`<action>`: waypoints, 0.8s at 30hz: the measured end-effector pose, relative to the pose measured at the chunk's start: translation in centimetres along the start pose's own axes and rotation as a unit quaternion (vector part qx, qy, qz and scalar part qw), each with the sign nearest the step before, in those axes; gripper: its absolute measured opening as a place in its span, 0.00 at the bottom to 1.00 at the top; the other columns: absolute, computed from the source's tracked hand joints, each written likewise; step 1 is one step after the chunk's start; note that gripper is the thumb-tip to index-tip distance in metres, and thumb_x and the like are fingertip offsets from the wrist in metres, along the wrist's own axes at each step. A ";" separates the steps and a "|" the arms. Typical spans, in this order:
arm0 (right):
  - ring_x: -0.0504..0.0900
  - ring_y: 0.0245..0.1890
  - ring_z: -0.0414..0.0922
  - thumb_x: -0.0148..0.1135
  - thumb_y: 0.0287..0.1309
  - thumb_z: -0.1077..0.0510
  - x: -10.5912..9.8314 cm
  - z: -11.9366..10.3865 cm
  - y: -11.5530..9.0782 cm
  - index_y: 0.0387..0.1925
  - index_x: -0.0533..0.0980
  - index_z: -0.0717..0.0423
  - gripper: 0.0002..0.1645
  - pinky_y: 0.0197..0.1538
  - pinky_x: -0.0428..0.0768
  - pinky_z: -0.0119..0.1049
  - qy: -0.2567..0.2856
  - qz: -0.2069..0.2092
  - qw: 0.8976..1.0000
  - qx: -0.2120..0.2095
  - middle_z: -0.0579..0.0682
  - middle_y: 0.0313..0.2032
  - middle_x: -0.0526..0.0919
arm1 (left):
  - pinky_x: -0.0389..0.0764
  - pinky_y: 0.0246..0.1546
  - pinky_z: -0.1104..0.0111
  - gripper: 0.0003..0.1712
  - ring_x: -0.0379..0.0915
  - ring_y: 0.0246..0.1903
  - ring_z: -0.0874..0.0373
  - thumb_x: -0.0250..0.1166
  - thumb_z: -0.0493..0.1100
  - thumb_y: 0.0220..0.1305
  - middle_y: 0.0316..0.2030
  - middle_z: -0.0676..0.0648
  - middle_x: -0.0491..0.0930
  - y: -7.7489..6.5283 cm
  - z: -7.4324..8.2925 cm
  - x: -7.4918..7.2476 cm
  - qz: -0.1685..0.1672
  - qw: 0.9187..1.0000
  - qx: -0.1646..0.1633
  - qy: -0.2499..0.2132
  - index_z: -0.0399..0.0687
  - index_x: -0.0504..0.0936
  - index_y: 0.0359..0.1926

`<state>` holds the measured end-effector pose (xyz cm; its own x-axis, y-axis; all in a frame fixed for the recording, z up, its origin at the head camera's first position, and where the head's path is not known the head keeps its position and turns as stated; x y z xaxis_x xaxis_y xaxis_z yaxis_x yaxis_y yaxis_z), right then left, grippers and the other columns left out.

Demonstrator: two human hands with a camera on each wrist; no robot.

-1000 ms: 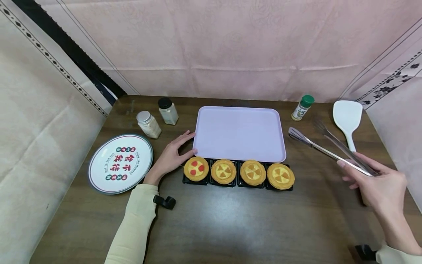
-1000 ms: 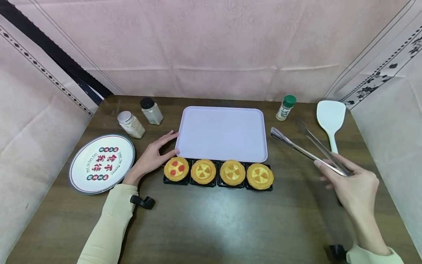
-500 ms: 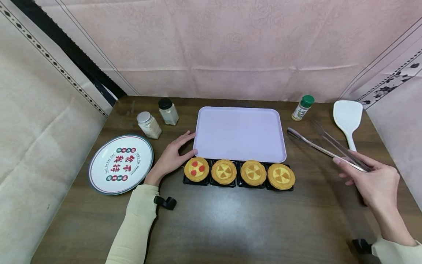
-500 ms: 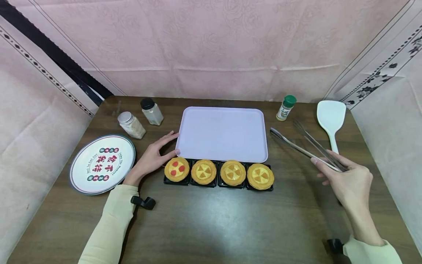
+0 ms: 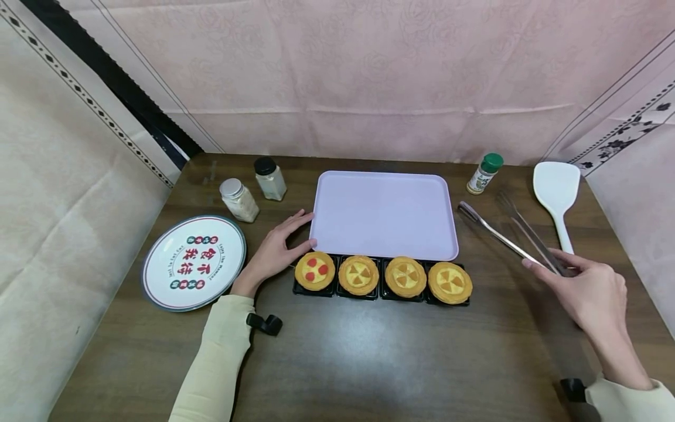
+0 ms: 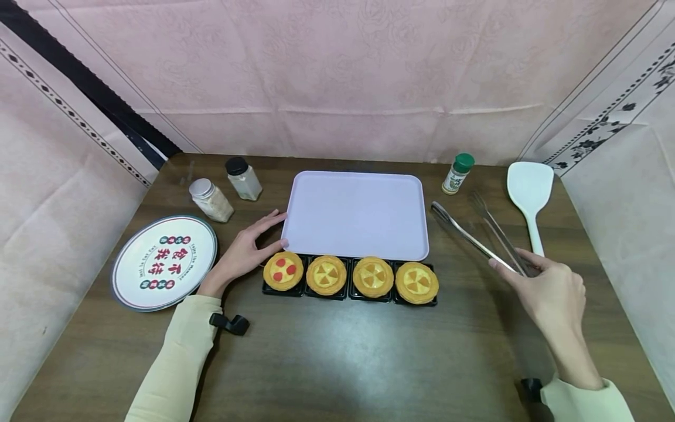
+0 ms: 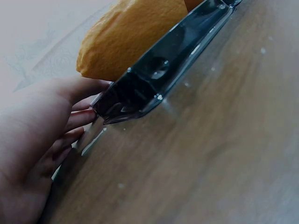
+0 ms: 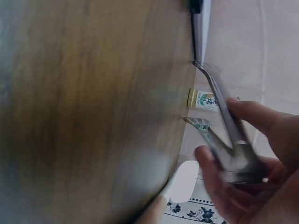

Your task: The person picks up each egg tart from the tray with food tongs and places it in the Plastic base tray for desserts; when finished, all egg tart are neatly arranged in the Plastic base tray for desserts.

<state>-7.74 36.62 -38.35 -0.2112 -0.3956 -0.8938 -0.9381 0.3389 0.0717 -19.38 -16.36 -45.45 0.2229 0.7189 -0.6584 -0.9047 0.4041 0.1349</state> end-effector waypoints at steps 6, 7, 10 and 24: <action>0.79 0.30 0.61 0.66 0.51 0.30 0.7 0.4 0.2 0.52 0.80 0.63 0.43 0.28 0.65 0.48 -0.025 -0.041 0.999 -0.019 0.59 0.33 0.86 | 0.59 0.66 0.47 0.36 0.52 0.71 0.53 0.66 0.56 0.65 0.73 0.44 0.58 0.1 0.0 0.2 -0.001 1.000 0.002 0.001 0.58 0.66 0.72; 0.78 0.29 0.59 0.67 0.51 0.30 0.8 0.5 0.2 0.51 0.81 0.63 0.43 0.27 0.65 0.47 -0.026 -0.043 0.998 -0.022 0.58 0.32 0.86 | 0.59 0.66 0.47 0.36 0.52 0.71 0.52 0.66 0.56 0.65 0.73 0.44 0.58 0.1 0.0 0.2 -0.002 1.000 0.002 0.001 0.58 0.66 0.72; 0.78 0.26 0.55 0.67 0.51 0.31 1.0 0.6 0.4 0.49 0.81 0.63 0.41 0.26 0.65 0.45 -0.027 -0.051 0.998 -0.033 0.56 0.30 0.86 | 0.59 0.66 0.47 0.36 0.52 0.71 0.53 0.66 0.56 0.65 0.73 0.45 0.57 0.1 -0.1 0.2 -0.003 1.000 0.002 0.001 0.59 0.66 0.72; 0.79 0.33 0.64 0.69 0.51 0.31 1.5 0.5 0.4 0.50 0.79 0.66 0.43 0.27 0.67 0.49 -0.034 -0.069 0.996 -0.043 0.60 0.33 0.86 | 0.58 0.66 0.45 0.36 0.51 0.71 0.52 0.66 0.55 0.65 0.73 0.45 0.57 -0.2 0.0 0.3 -0.004 1.000 -0.004 -0.008 0.58 0.66 0.72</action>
<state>-8.27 36.63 -39.89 -0.0614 -0.3734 -0.9257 -0.9776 0.2094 -0.0196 -19.17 -16.25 -45.67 0.2363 0.7240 -0.6481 -0.9055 0.4060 0.1234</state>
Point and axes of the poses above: each hand's wrist, its own y-axis towards the middle knuckle, its own x-axis out of the palm, z = x × y, the point moved 3 cm from there along y, towards the middle knuckle
